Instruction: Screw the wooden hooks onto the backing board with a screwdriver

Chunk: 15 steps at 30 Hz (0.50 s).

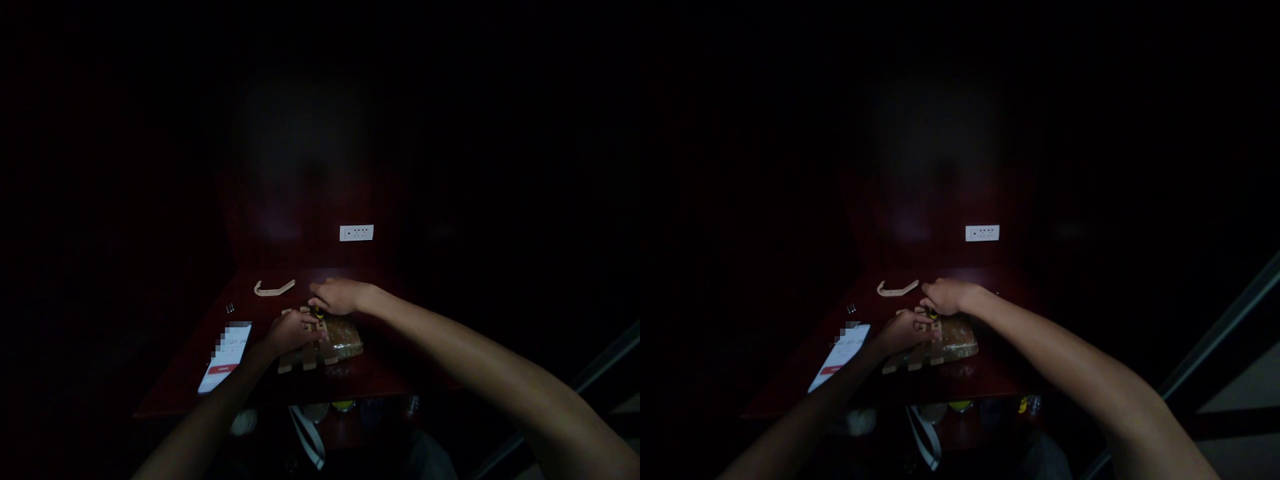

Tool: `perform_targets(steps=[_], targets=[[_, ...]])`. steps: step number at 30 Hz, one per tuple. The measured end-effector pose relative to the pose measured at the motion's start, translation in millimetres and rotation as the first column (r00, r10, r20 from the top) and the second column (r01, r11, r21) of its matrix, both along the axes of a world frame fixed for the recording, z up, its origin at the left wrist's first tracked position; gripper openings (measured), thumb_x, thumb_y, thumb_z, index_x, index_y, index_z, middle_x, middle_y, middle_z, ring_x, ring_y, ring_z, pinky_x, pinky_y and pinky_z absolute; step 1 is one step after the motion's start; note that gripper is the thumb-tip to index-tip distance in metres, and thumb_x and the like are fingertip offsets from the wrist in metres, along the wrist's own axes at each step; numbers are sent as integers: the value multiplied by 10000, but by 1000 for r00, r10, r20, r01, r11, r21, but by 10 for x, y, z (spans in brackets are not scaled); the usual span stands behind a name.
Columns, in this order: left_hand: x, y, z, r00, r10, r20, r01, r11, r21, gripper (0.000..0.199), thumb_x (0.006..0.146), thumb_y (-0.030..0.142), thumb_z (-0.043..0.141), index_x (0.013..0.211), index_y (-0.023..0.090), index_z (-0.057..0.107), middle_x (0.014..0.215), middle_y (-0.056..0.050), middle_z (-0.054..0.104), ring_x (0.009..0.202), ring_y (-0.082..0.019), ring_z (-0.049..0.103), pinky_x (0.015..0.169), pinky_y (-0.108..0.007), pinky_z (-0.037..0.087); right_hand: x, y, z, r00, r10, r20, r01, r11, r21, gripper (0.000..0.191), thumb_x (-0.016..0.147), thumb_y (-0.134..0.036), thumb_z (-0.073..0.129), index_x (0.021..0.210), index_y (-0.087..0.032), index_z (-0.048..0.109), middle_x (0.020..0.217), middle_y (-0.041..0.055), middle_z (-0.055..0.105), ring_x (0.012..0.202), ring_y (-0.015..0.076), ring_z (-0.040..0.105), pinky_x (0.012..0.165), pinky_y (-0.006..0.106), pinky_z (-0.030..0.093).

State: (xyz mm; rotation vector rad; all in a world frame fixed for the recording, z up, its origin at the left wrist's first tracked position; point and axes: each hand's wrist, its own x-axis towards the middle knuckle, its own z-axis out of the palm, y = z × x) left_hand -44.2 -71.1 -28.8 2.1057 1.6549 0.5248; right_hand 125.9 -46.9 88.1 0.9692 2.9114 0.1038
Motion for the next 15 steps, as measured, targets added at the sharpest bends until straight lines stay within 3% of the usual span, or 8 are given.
perform_targets(steps=[4, 8, 12, 15], targets=[[6, -3, 14, 1000, 2, -28, -1, 1000, 13, 575, 631, 694, 587, 1016, 283, 701, 789, 0, 670, 710, -165, 598, 545, -217, 373, -76, -19, -20, 999, -45, 16, 44, 996, 72, 484, 936, -470, 281, 1046, -115, 591, 965, 194, 664, 831, 273, 644, 664, 358, 461], [0, -12, 22, 999, -35, -40, 36, 999, 26, 527, 670, 687, 553, 965, 281, 713, 730, 9, 658, 652, -151, 574, 496, -218, 330, -82, -30, 14, 994, -101, 38, 102, 995, -4, 468, 924, -456, 288, 1127, -131, 556, 1005, 180, 662, 826, 276, 647, 634, 362, 472], [0, -9, 3, 999, -9, -32, 10, 998, 57, 559, 649, 702, 563, 997, 289, 707, 732, 7, 659, 649, -151, 572, 502, -221, 328, -8, -23, 12, 999, -33, 9, 33, 999, -27, 376, 922, -354, 320, 1140, -134, 534, 1007, 161, 663, 813, 241, 644, 644, 325, 461], [2, 0, 1, 999, 4, -35, -2, 999, 35, 605, 626, 723, 564, 1027, 289, 697, 755, 1, 665, 667, -156, 583, 516, -220, 346, 25, 6, -28, 1000, -16, -23, 16, 1000, 22, 426, 947, -399, 255, 1098, -131, 549, 960, 163, 667, 803, 241, 641, 650, 326, 452]])
